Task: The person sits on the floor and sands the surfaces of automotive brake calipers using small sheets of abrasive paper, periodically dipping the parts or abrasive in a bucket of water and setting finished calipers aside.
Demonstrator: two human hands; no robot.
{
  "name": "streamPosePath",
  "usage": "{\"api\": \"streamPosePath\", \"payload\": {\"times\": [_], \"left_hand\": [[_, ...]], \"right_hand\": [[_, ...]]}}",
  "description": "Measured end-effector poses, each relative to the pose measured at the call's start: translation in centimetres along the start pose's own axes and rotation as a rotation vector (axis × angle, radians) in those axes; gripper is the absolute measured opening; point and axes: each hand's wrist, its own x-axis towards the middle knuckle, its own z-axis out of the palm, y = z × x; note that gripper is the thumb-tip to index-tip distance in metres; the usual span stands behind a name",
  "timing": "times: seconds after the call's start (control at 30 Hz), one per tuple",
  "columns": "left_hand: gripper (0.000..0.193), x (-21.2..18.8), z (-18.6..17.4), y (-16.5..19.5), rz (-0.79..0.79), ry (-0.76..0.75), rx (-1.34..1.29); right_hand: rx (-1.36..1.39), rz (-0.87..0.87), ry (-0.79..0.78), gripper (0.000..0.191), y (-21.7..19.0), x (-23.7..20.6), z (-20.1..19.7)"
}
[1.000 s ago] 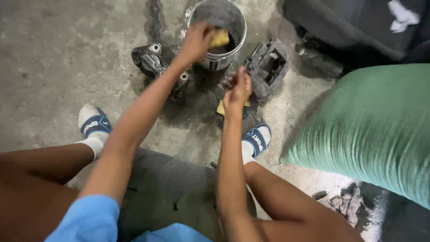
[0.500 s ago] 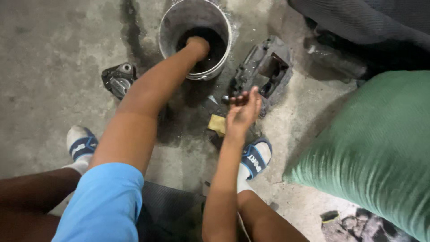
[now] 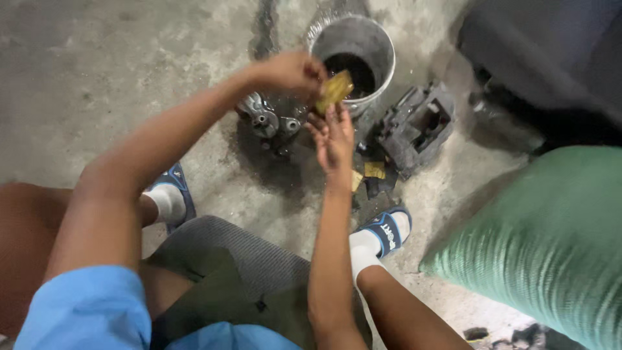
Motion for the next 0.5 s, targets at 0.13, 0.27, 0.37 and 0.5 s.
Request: {"api": "streamPosePath", "payload": {"times": [0.13, 0.27, 0.37, 0.5], "left_hand": [[0.018, -4.8, 2.8, -3.4, 0.038, -0.010, -0.191], [0.035, -6.7, 2.6, -6.3, 0.156, -0.057, 0.258], [0.079, -9.0, 2.5, -7.3, -0.083, -0.047, 1.027], [0.120, -10.5, 1.8, -7.8, 0.037, 0.079, 1.254]], "right_hand": [[0.035, -0.165, 0.027, 0.028, 4.2, 0.7, 1.3], [-0.209, -0.165, 0.060, 0.026, 6.4, 0.9, 0.0], [-0.425, -0.116, 0.317, 0.027, 7.0, 0.4, -1.0], [-0.441, -0.139, 0.298, 0.030, 7.6, -0.6, -2.3]]}}
